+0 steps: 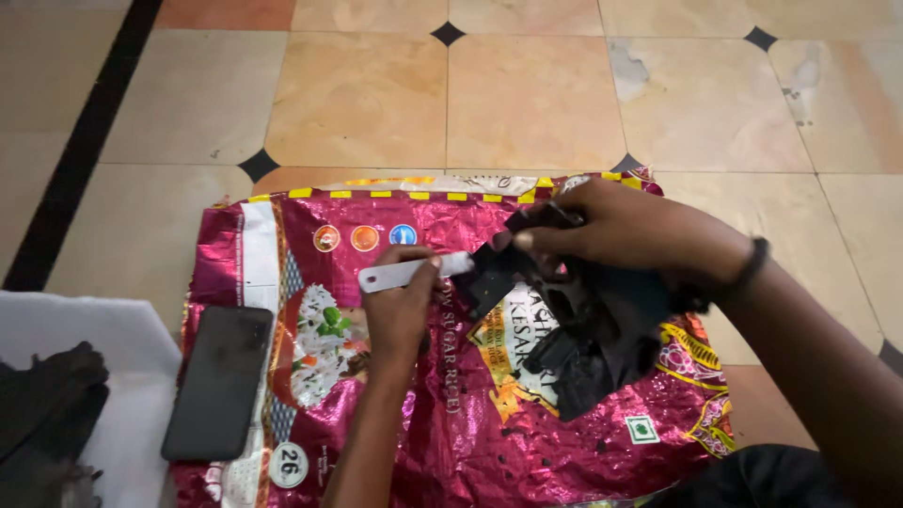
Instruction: The person sits on the floor and cleans a black mechanical part using a white plastic scraper and a dark cloth. They repeatedly scrape the surface to remove residue and wipe the part with the cloth, occasionally turning the object to access different areas.
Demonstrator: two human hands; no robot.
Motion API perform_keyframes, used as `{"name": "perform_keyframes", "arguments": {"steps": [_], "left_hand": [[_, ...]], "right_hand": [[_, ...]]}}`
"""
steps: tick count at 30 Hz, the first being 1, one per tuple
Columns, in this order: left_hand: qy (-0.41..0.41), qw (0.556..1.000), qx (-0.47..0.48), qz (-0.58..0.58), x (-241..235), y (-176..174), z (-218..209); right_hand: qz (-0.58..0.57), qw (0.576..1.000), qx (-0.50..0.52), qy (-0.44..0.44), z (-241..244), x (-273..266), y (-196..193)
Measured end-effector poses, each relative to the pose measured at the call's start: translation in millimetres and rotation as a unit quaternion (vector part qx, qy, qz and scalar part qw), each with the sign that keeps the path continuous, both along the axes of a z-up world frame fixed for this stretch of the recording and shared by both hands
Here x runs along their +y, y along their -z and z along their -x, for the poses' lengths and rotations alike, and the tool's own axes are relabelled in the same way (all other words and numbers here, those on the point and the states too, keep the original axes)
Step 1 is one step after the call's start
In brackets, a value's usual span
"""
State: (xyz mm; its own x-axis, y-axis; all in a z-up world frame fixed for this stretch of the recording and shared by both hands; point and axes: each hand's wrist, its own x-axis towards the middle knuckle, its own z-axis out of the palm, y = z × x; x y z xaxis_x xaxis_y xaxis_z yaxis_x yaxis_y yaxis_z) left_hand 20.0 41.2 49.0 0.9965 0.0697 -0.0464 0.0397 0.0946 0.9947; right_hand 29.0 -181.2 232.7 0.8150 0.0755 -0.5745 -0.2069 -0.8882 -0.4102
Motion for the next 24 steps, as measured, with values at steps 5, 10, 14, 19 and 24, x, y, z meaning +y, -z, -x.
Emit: {"name": "perform_keyframes", "arguments": {"steps": [5, 10, 14, 19, 24], "left_hand": [[-0.013, 0.994, 0.008, -0.111, 24, 0, -4], [-0.006, 0.983, -0.081, -0.165, 53, 8, -11], [0.029, 0.983, -0.005, -0.182, 66, 14, -12], [0.092, 0.987, -0.068, -0.114, 73, 10, -9], [0.115, 0.983, -0.059, -0.127, 76, 0, -3]], "right_hand": [[-0.005, 0.983, -0.122, -0.137, -17, 22, 12], [0.041, 0.982, -0.108, -0.149, -19, 43, 25], [0.025, 0.981, -0.133, -0.14, -18, 61, 32], [-0.006, 0.968, -0.174, -0.182, -7, 73, 33], [-0.02, 0.947, -0.172, -0.27, -12, 81, 24]]}}
